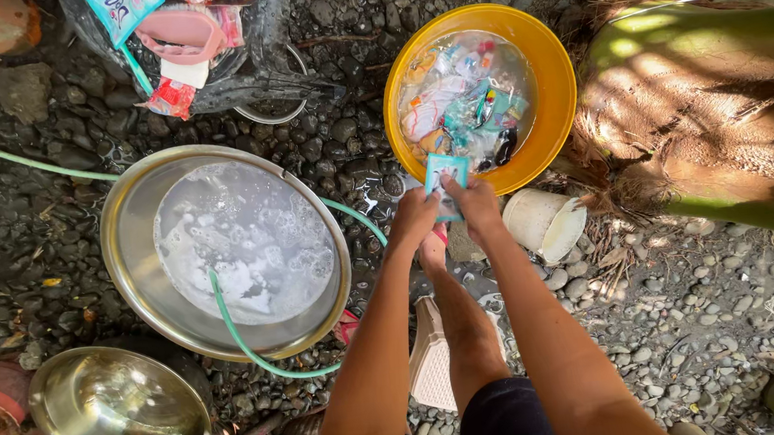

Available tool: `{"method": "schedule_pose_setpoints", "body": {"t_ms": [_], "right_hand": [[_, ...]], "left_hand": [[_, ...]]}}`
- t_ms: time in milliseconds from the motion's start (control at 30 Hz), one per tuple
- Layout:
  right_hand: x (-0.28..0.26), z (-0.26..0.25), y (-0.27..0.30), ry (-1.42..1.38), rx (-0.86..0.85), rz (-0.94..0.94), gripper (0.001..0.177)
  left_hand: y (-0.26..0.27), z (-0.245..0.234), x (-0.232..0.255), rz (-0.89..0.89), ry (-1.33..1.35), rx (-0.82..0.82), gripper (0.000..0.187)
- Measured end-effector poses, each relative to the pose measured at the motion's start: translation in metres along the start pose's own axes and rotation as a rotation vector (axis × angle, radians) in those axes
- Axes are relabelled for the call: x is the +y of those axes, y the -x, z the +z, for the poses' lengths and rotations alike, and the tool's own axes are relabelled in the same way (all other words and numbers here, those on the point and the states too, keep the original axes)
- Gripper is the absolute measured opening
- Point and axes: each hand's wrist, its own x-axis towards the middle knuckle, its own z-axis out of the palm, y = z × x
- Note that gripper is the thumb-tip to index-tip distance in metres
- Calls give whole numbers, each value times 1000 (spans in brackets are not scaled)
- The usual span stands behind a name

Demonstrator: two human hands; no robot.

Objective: The person washes clothes by hand in a yellow bucket filled with water and detergent while using a green hose.

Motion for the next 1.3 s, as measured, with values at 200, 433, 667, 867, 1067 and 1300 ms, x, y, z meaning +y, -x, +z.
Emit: {"method": "schedule_pose_setpoints", "body": {"t_ms": [200, 433, 667, 867, 1067, 1300], "right_hand": [[-11, 10, 32, 891, 292, -779, 32], [-11, 22, 39, 1149, -53, -734, 31], [-7, 19, 23, 1484, -284, -807, 38], [-37, 54, 15, 1387, -265, -238, 61], [-68, 67, 7, 1344, -319, 96, 63], [-33, 17, 11, 1167, -178, -58, 61]], "left_hand": [[-10, 5, 0, -20, -226, 247, 30], [-4, 1, 17, -41, -179, 158, 38], [-10, 9, -29, 64, -129, 33, 37], [1, 12, -21, -82, 92, 85, 48], [12, 8, 9, -199, -10, 16, 44], [12, -1, 32, -266, -44, 127, 55]]}}
